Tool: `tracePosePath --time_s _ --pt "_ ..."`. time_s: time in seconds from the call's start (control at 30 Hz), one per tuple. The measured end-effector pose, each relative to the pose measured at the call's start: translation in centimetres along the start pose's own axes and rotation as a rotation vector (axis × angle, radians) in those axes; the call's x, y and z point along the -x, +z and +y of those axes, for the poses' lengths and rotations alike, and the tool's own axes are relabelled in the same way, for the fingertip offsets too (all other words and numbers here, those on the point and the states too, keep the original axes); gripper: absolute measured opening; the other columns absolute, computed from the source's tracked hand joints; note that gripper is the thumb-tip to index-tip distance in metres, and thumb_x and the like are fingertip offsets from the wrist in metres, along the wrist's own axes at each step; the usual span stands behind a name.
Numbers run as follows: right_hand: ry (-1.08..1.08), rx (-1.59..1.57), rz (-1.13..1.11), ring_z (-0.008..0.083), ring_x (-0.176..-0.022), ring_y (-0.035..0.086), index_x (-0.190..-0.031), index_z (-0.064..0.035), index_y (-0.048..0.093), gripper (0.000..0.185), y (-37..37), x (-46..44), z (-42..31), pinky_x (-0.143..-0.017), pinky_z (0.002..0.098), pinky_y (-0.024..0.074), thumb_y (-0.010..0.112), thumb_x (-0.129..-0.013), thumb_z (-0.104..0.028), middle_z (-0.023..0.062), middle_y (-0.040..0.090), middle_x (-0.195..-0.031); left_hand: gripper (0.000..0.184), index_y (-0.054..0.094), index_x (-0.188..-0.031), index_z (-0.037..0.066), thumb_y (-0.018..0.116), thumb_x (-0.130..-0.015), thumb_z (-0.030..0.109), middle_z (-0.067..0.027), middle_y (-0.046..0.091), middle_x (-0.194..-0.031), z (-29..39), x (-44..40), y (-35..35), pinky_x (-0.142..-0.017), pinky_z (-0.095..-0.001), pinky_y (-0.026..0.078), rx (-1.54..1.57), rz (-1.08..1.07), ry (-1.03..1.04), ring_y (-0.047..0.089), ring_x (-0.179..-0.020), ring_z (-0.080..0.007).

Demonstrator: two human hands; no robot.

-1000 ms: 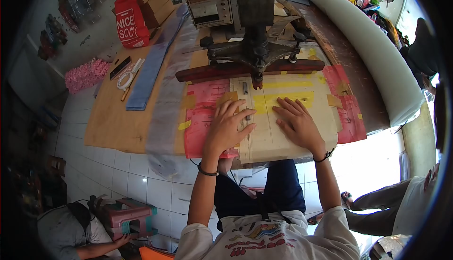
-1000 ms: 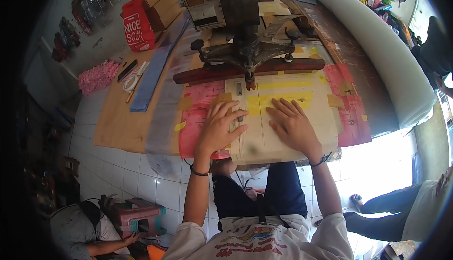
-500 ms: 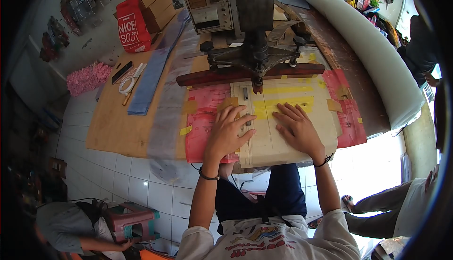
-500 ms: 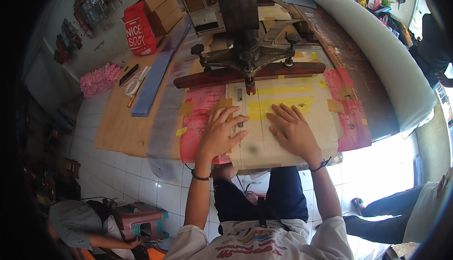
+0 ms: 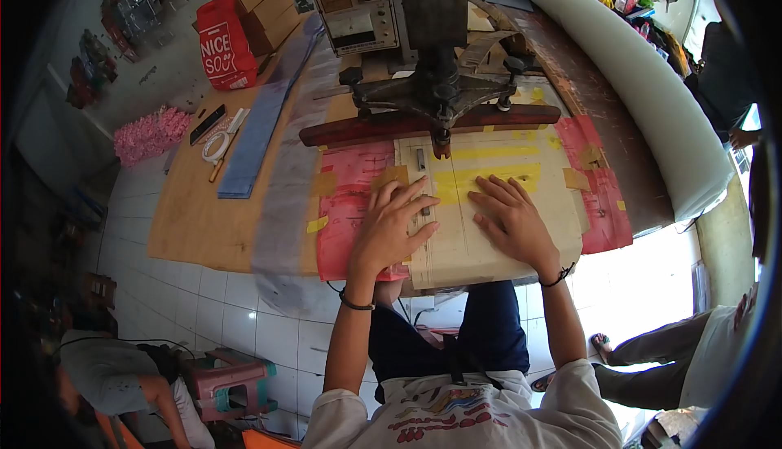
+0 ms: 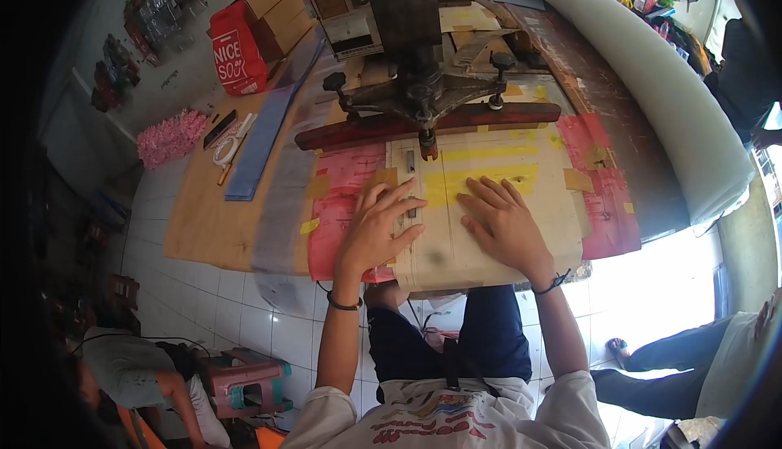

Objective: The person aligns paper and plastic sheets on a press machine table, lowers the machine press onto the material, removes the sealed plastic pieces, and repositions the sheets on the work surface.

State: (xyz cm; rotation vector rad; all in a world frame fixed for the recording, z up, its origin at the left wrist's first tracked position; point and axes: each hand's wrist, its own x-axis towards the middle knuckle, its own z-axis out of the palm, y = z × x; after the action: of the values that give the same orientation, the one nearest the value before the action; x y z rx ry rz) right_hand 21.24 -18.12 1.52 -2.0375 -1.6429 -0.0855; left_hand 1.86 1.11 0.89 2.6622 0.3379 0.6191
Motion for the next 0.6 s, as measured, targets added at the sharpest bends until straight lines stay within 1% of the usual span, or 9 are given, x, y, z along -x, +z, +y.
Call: tracePosePath --time_s 0.1,0.2,0.43,0.53,0.6 --pt "0.001 -0.004 0.001 0.0362 -0.146 0.047 -0.135 -0.0108 0.070 0.039 -0.08 -0.04 -0.11 -0.125 0.0519 0.0304 0.064 -0.100 -0.027 0.0165 0.058 -0.151 0.042 0.073 -0.128 0.016 0.074 -0.092 0.038 -0.0037 0.059 -0.153 -0.02 -0.09 -0.04 -0.119 -0.0499 0.035 -0.014 -0.008 0.004 0.047 -0.136 -0.0360" --pt "0.004 -0.008 0.001 0.0364 -0.146 0.047 -0.136 -0.0103 0.069 0.039 -0.14 -0.01 -0.12 -0.126 0.0514 0.0295 0.066 -0.100 -0.026 0.0161 0.057 -0.152 0.043 0.073 -0.128 0.016 0.074 -0.092 0.038 -0.0030 0.060 -0.151 0.02 -0.17 0.04 -0.119 -0.0500 0.035 -0.023 -0.009 -0.003 0.048 -0.136 -0.0361" --pt "0.014 -0.008 -0.002 0.0362 -0.146 0.047 -0.136 -0.0104 0.069 0.040 -0.16 -0.08 -0.20 -0.126 0.0511 0.0289 0.067 -0.099 -0.025 0.0155 0.057 -0.153 0.042 0.073 -0.128 0.017 0.074 -0.092 0.038 -0.0027 0.060 -0.151 0.12 -0.28 -0.12 -0.118 -0.0496 0.035 -0.024 -0.012 -0.008 0.048 -0.136 -0.0364" --pt "0.006 -0.002 -0.002 0.0356 -0.147 0.046 -0.136 -0.0112 0.070 0.040 -0.07 -0.07 -0.02 -0.125 0.0523 0.0300 0.064 -0.100 -0.028 0.0159 0.057 -0.152 0.042 0.073 -0.128 0.017 0.074 -0.092 0.037 -0.0027 0.060 -0.152 0.11 -0.31 -0.08 -0.118 -0.0494 0.035 -0.027 -0.013 -0.006 0.048 -0.135 -0.0363" --pt "0.007 -0.001 -0.003 0.0358 -0.147 0.046 -0.136 -0.0112 0.069 0.040 -0.13 -0.08 0.00 -0.125 0.0524 0.0300 0.064 -0.100 -0.028 0.0161 0.057 -0.152 0.042 0.073 -0.128 0.017 0.074 -0.092 0.037 -0.0026 0.060 -0.152 0.06 -0.36 -0.12 -0.118 -0.0493 0.036 -0.029 -0.017 -0.002 0.049 -0.135 -0.0363"
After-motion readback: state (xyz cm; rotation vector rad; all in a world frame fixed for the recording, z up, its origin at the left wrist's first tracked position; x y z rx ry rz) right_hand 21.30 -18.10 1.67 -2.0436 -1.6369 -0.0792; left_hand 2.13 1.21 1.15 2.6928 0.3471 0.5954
